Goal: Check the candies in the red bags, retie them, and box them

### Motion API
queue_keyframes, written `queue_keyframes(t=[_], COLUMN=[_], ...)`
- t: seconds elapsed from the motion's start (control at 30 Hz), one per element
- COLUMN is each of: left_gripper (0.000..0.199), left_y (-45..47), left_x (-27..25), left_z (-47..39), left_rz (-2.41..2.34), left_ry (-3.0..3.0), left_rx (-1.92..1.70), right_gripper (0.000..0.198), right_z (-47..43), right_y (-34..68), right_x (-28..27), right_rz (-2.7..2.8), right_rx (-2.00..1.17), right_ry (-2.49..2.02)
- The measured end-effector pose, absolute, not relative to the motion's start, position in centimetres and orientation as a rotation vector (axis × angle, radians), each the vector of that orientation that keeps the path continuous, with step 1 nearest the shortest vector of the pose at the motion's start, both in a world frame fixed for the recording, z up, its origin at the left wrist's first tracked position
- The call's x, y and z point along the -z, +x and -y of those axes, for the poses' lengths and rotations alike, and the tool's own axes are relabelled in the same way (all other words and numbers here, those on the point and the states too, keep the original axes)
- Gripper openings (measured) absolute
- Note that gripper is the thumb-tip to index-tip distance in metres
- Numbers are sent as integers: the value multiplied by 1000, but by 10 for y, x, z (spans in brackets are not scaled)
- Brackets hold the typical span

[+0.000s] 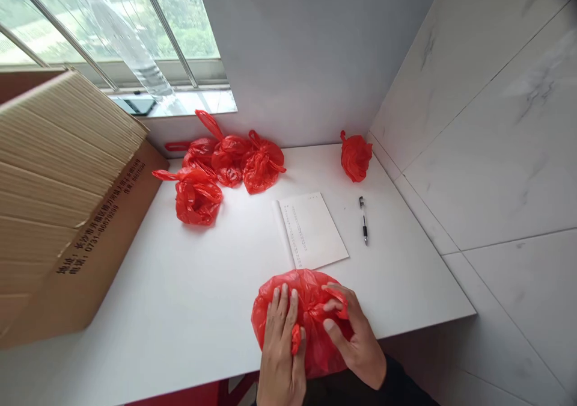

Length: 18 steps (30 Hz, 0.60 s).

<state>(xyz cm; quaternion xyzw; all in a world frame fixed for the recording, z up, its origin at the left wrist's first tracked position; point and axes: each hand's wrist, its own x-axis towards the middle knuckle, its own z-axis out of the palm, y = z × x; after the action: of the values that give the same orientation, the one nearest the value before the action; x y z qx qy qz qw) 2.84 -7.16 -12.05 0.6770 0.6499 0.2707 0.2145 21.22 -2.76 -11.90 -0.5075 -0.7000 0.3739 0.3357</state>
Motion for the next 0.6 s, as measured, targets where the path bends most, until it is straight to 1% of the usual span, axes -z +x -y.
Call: queue_keyframes(t=[0.1,0.17,0.27,0.37,0.43,0.47,0.53,0.6], left_gripper=[59,58,55,53,52,47,30,22], left_y=[17,8,0,9,16,17,14,3], left_x=[108,104,107,114,118,118,113,100], left_z=[78,80,79,74,70,67,61,52], left_rz=[-1829,-1858,-1884,-1764,-1716,-1706,-1666,-1624], left_ry=[1713,1629,1723,2098,2237,2247,2191,2073], left_rx=[-862,-938,-998,-1035,-1016,-1001,-989,-1020], right_gripper=[29,25,29,38,40,39,34,34], right_z=[23,18,12,9,10,10,12,15], right_y=[219,224,228,224,219,218,217,219], right_x=[110,108,106,102,98,96,96,101], right_rz=[1575,1451,1374,1357,1336,1332,1338,1337], right_rx=[-1135,-1166,-1238,-1319,-1329,-1314,-1241,-1116], right_ry=[-1435,-1483,-1477,-1451,-1459,-1465,-1480,-1505])
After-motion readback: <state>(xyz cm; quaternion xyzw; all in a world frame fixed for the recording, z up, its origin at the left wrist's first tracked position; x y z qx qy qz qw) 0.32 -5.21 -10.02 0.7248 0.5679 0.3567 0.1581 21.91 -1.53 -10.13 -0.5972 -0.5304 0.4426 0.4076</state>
